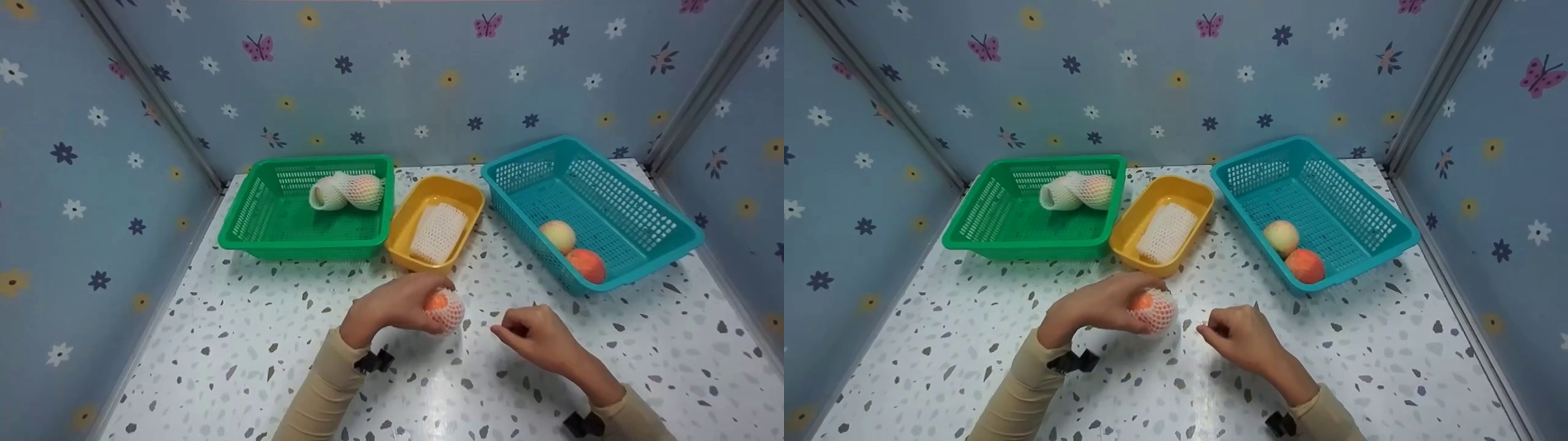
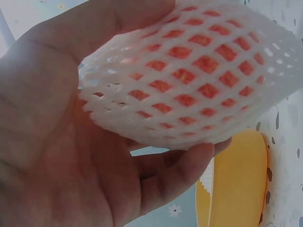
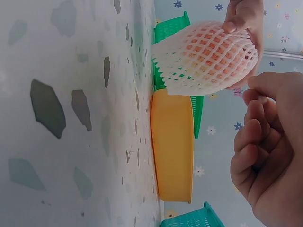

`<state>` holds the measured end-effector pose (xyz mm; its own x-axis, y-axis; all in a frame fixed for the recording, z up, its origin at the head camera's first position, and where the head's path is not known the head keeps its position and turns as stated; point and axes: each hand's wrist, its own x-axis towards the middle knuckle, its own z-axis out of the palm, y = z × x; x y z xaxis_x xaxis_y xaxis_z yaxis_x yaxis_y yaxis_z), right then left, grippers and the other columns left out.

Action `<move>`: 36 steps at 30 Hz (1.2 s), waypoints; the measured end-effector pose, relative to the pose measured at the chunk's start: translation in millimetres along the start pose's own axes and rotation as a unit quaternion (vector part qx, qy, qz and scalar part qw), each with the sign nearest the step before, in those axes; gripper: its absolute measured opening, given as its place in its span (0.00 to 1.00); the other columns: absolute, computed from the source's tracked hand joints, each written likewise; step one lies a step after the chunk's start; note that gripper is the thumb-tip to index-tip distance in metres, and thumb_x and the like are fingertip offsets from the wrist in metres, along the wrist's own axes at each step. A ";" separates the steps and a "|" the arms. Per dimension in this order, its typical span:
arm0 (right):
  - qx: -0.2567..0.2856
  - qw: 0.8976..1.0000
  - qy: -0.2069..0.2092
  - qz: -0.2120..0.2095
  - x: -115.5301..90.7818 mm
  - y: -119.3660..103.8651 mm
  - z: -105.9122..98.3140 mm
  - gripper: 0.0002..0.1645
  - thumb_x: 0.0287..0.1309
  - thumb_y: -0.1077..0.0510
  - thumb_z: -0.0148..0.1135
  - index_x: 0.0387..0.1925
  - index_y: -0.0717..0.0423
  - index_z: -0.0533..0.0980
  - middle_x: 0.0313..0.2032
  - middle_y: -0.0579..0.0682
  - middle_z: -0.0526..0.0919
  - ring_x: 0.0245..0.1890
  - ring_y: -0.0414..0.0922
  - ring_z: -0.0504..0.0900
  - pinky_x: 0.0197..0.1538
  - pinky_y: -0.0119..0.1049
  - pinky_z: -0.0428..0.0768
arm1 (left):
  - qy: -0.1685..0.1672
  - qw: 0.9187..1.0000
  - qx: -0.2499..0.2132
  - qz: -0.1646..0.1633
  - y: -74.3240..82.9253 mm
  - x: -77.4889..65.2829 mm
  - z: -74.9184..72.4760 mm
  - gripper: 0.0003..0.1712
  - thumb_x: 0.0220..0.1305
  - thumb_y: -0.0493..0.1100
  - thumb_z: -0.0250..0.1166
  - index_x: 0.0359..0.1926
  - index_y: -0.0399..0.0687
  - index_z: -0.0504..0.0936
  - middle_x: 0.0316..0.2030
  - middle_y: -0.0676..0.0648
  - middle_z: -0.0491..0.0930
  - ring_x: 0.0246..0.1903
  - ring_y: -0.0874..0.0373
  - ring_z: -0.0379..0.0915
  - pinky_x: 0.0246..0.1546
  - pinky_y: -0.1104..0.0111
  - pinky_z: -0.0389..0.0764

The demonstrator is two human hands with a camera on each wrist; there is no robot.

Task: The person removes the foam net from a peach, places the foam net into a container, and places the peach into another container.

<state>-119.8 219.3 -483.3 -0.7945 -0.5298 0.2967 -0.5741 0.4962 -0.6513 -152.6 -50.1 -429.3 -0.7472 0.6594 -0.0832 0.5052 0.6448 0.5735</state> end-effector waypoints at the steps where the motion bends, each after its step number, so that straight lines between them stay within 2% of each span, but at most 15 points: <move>1: 0.001 1.000 0.000 0.000 -0.3 0.2 0.1 0.14 0.52 0.47 0.59 0.14 0.38 0.70 0.12 0.33 0.68 0.13 0.32 0.65 0.16 0.28 0.67 | -0.001 1.000 -0.002 0.001 -0.3 0.5 0.7 0.38 0.38 0.54 0.72 0.53 0.56 0.68 0.47 0.59 0.69 0.42 0.65 0.64 0.44 0.68 0.69; 9: 0.010 1.000 0.002 0.001 -1.6 1.5 0.3 0.14 0.51 0.48 0.60 0.14 0.37 0.70 0.12 0.33 0.68 0.13 0.32 0.65 0.15 0.27 0.66 | -0.010 1.000 -0.003 0.024 -1.4 3.3 2.7 0.34 0.46 0.56 0.67 0.56 0.57 0.68 0.52 0.60 0.68 0.50 0.66 0.62 0.52 0.66 0.64; 16: 0.000 0.999 0.020 -0.034 -1.9 3.0 -1.3 0.15 0.53 0.50 0.60 0.14 0.39 0.69 0.12 0.33 0.67 0.12 0.31 0.64 0.15 0.26 0.65 | -0.015 0.999 0.000 0.032 -4.4 7.5 3.6 0.27 0.54 0.55 0.62 0.55 0.57 0.71 0.51 0.60 0.69 0.50 0.67 0.63 0.51 0.67 0.65; 23: 0.004 0.999 0.022 -0.033 -3.6 3.7 -1.5 0.14 0.52 0.50 0.60 0.14 0.39 0.69 0.13 0.33 0.68 0.12 0.31 0.64 0.15 0.26 0.65 | -0.018 0.999 0.005 0.038 -9.1 12.4 9.7 0.24 0.56 0.55 0.59 0.54 0.57 0.73 0.49 0.61 0.72 0.49 0.67 0.65 0.49 0.68 0.67; 26: 0.007 0.999 0.022 -0.032 -5.0 4.4 -0.9 0.14 0.52 0.51 0.61 0.14 0.40 0.69 0.13 0.33 0.68 0.12 0.31 0.65 0.15 0.26 0.66 | -0.006 0.999 0.017 0.030 -10.4 14.9 14.0 0.19 0.57 0.52 0.59 0.50 0.58 0.77 0.45 0.62 0.74 0.46 0.68 0.68 0.46 0.70 0.69; 31: 0.005 1.000 0.014 -0.015 -5.7 3.0 -2.3 0.14 0.52 0.49 0.60 0.14 0.40 0.70 0.13 0.34 0.69 0.13 0.32 0.65 0.15 0.27 0.66 | 0.034 0.998 0.041 0.022 -11.8 18.4 20.9 0.11 0.58 0.46 0.60 0.42 0.56 0.81 0.38 0.61 0.78 0.39 0.69 0.72 0.39 0.73 0.72; 36: -0.005 1.000 0.019 -0.014 -3.9 4.0 -4.8 0.14 0.52 0.49 0.60 0.15 0.39 0.70 0.13 0.33 0.69 0.13 0.32 0.66 0.15 0.27 0.66 | 0.050 0.997 0.048 0.023 -9.4 20.0 20.1 0.12 0.59 0.50 0.57 0.42 0.54 0.81 0.37 0.60 0.78 0.38 0.69 0.72 0.39 0.72 0.72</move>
<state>-120.0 226.6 -483.6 -0.7851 -0.5174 0.3405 -0.5975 0.4881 -0.6362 -163.6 -35.2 -452.8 -0.7589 0.6506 0.0266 0.5759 0.6515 0.4938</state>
